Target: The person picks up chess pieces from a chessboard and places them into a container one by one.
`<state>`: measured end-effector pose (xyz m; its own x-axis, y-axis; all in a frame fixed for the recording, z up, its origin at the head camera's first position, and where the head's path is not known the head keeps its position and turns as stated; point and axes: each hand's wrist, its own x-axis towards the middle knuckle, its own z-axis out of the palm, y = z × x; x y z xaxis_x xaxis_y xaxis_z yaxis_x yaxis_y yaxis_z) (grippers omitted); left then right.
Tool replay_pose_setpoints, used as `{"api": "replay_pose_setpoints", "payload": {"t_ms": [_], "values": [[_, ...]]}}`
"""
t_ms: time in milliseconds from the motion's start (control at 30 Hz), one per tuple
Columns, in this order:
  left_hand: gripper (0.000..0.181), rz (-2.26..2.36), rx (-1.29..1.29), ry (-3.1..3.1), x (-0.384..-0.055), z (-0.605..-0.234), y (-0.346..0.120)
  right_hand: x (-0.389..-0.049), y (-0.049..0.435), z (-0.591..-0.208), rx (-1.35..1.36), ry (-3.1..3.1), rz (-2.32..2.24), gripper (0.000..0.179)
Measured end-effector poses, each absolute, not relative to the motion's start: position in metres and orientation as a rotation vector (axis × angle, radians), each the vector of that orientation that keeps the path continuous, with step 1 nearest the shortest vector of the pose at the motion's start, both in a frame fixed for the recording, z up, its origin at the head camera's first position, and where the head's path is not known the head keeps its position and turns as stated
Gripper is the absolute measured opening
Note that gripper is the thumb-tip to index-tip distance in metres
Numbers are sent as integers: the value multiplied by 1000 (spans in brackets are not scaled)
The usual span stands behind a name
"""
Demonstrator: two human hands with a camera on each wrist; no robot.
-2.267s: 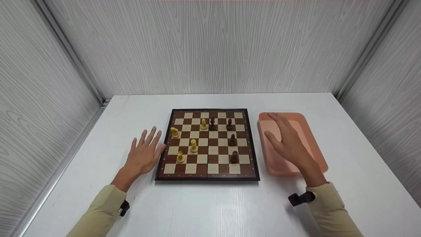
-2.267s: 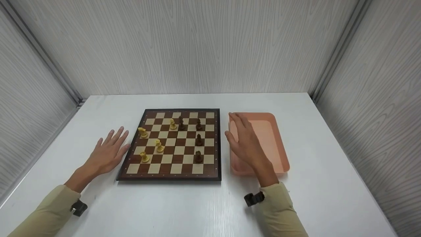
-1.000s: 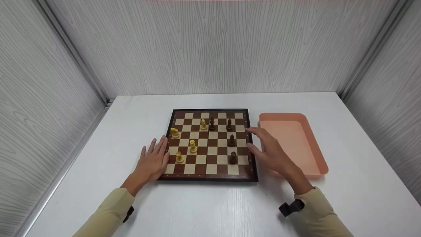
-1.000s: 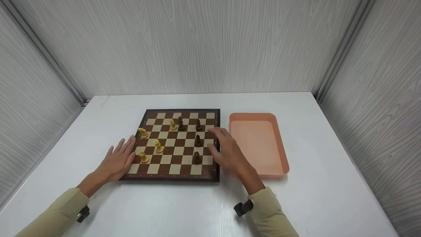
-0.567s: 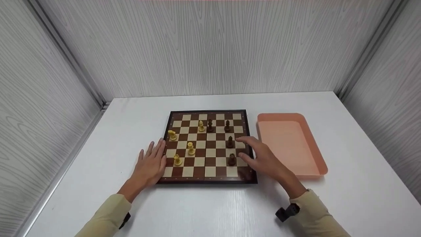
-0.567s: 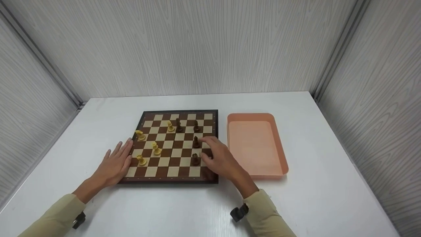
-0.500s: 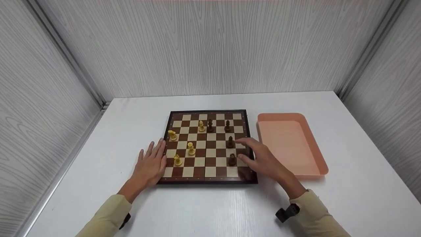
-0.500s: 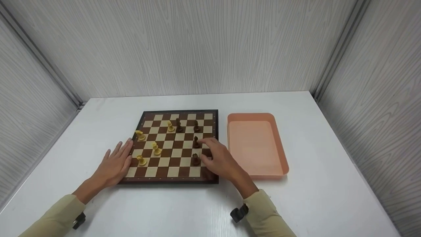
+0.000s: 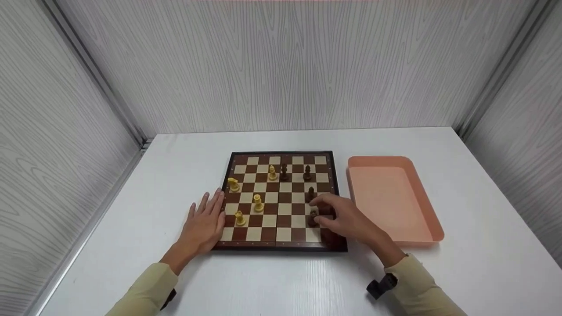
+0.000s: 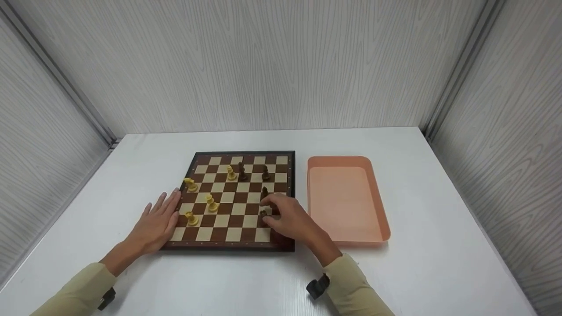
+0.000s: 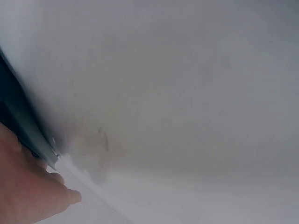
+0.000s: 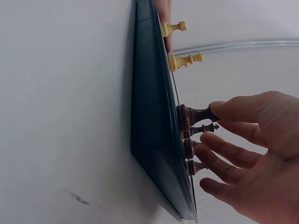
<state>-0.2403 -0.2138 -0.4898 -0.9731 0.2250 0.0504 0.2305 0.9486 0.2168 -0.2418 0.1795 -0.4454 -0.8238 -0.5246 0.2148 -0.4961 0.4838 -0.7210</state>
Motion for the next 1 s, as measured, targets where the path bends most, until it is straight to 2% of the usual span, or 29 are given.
{"api": "replay_pose_setpoints", "payload": {"t_ms": [333, 1000], "values": [[61, -307, -394, -3018, -242, -491, -210, -245, 184, -450, -840, 2623, -1303, 22], [60, -368, -358, -3016, -235, -494, -214, -248, 181, -459, -739, 2442, -1499, 20]]}}
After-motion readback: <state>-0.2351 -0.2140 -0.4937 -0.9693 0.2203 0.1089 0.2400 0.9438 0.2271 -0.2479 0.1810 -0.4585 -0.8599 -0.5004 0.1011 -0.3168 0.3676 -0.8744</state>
